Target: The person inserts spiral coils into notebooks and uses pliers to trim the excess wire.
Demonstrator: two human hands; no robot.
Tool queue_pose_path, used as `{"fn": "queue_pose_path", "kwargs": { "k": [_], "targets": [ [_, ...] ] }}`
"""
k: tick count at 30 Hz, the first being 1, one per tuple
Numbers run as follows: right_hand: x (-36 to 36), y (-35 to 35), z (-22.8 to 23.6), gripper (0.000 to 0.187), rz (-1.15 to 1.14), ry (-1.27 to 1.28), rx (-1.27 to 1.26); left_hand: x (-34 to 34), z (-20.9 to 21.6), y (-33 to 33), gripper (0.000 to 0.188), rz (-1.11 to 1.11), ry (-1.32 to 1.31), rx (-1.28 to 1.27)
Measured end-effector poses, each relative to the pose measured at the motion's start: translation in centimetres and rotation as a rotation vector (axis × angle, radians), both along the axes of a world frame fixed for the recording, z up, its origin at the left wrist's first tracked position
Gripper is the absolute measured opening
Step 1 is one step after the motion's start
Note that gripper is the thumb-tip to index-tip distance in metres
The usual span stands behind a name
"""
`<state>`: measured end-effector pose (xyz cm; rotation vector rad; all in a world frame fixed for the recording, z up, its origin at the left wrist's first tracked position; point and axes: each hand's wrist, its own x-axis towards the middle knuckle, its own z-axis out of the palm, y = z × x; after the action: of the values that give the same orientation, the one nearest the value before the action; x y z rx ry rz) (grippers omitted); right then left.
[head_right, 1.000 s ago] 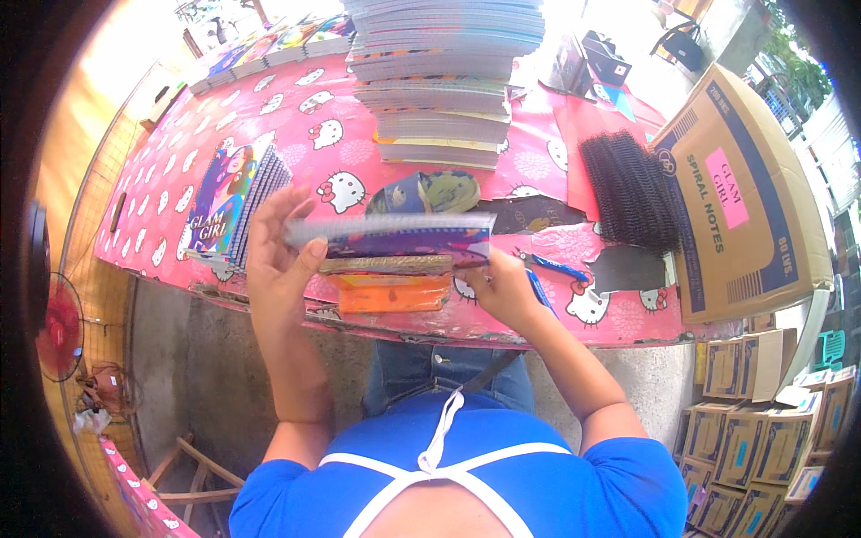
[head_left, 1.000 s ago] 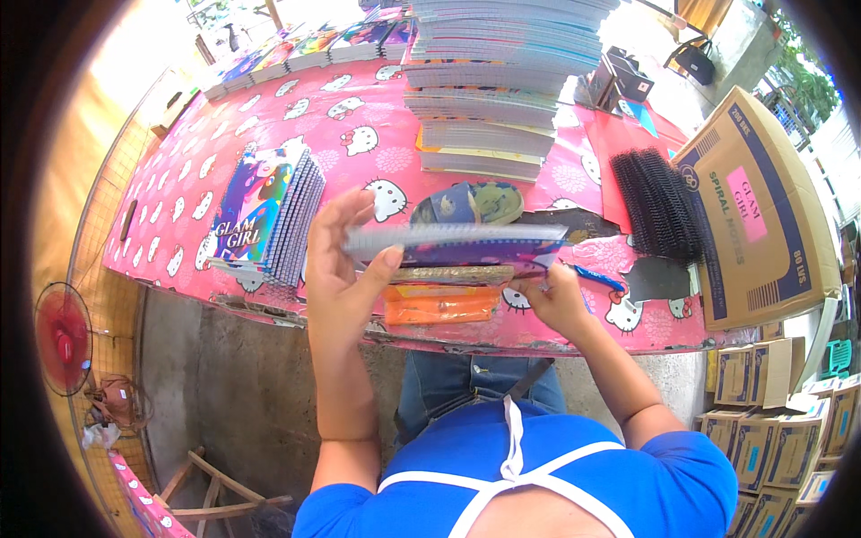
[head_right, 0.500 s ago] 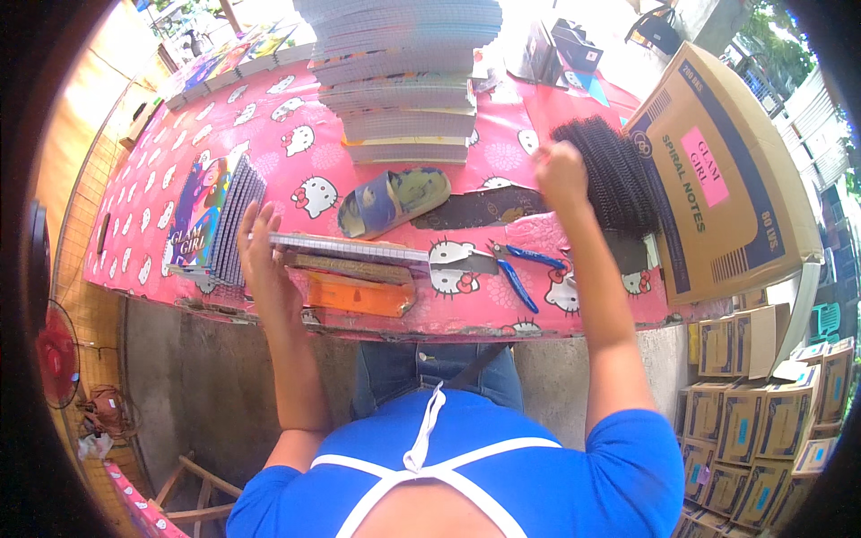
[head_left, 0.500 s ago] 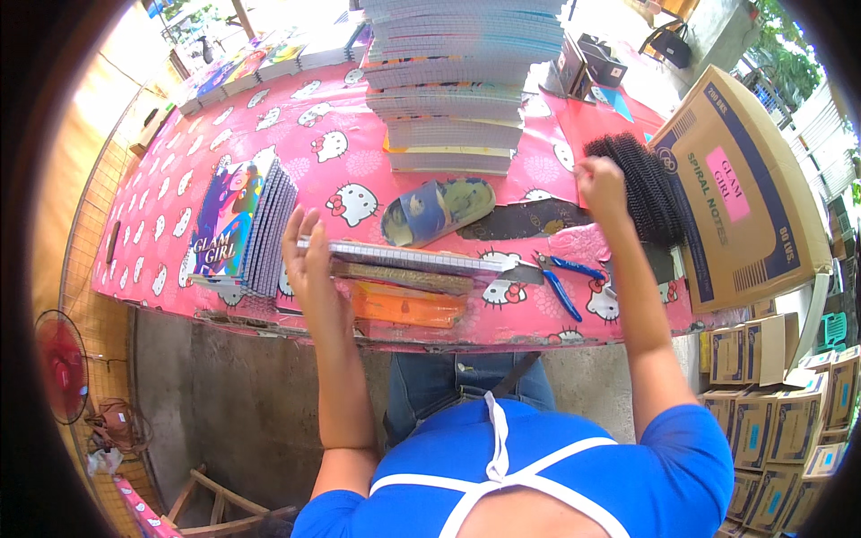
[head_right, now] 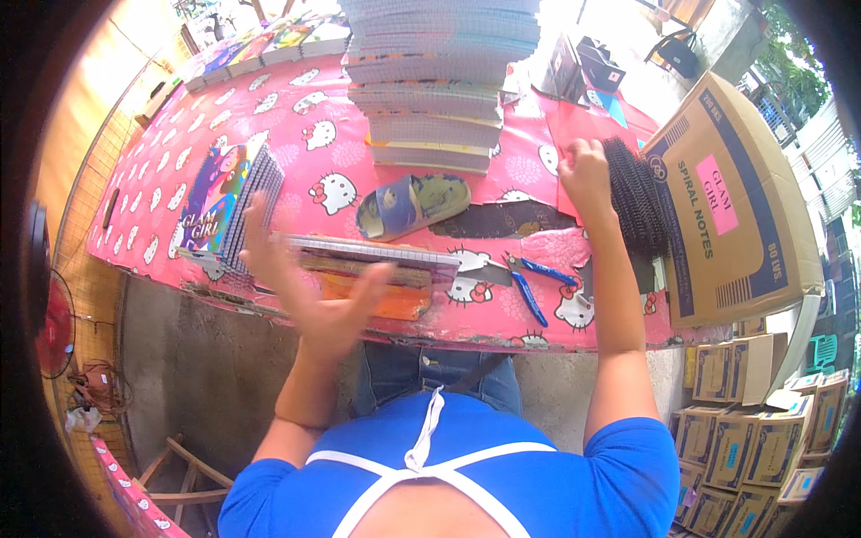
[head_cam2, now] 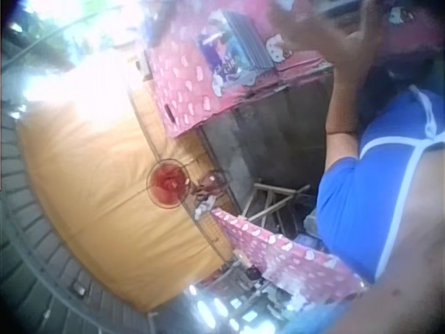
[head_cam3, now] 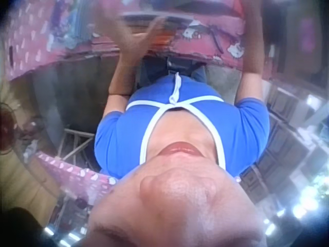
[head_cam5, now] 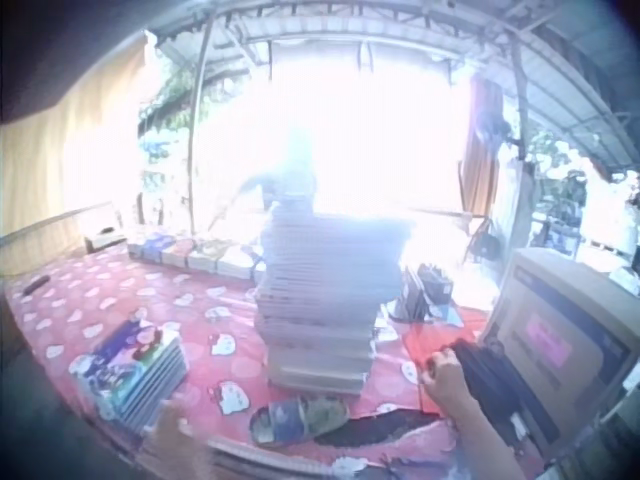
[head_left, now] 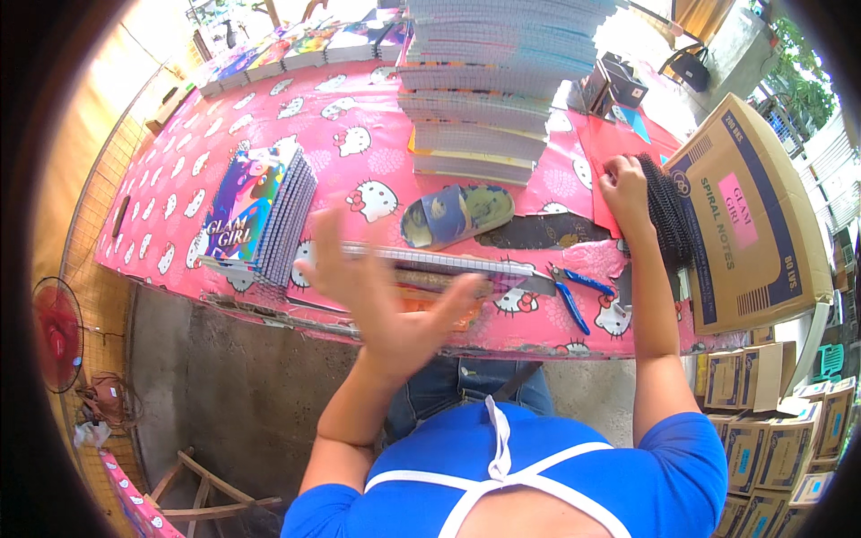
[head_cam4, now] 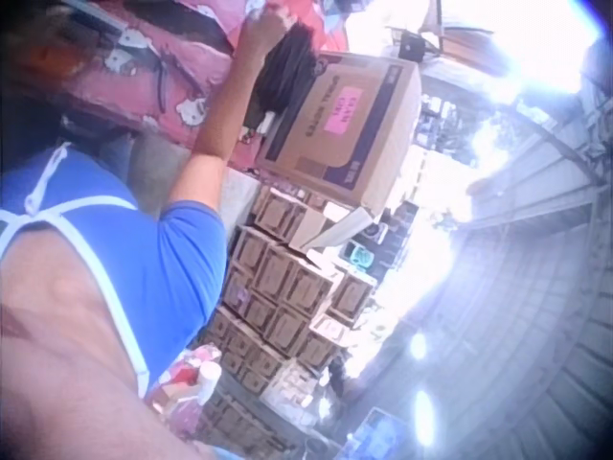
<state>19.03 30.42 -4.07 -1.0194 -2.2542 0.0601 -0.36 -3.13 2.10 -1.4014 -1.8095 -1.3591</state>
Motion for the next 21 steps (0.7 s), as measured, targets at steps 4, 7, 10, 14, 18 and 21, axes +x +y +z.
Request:
{"fn": "queue_pose_path", "kwargs": {
  "k": [4, 7, 10, 14, 18, 21],
  "targets": [
    [-1.9, -11.3, 4.2, 0.035, 0.494, 0.140, -0.055, 2.1, 0.1, 1.2, 0.062, -0.041, 0.250, -0.468],
    [-0.5, -17.2, 6.1, 0.017, 0.607, 0.242, -0.310, 1.5, -0.5, 2.1, 0.047, -0.192, 0.120, -0.417],
    [-0.1, -18.9, 5.7, 0.019, 0.536, 0.370, -0.326, 1.0, -1.2, 2.5, 0.030, -0.282, -0.002, -0.275],
    [-0.9, -18.8, 5.5, 0.022, 0.456, 0.398, -0.292, 1.1, -0.9, 2.6, 0.013, -0.297, -0.047, -0.159],
    [-1.5, -18.3, 5.8, 0.022, 0.637, 0.370, -0.344, 1.2, -0.7, 2.3, 0.012, -0.268, -0.027, -0.156],
    [-1.3, -17.5, 5.6, 0.022, 0.733, 0.386, -0.537, 1.3, -0.7, 2.2, 0.013, -0.262, -0.038, -0.158]
  ]
}}
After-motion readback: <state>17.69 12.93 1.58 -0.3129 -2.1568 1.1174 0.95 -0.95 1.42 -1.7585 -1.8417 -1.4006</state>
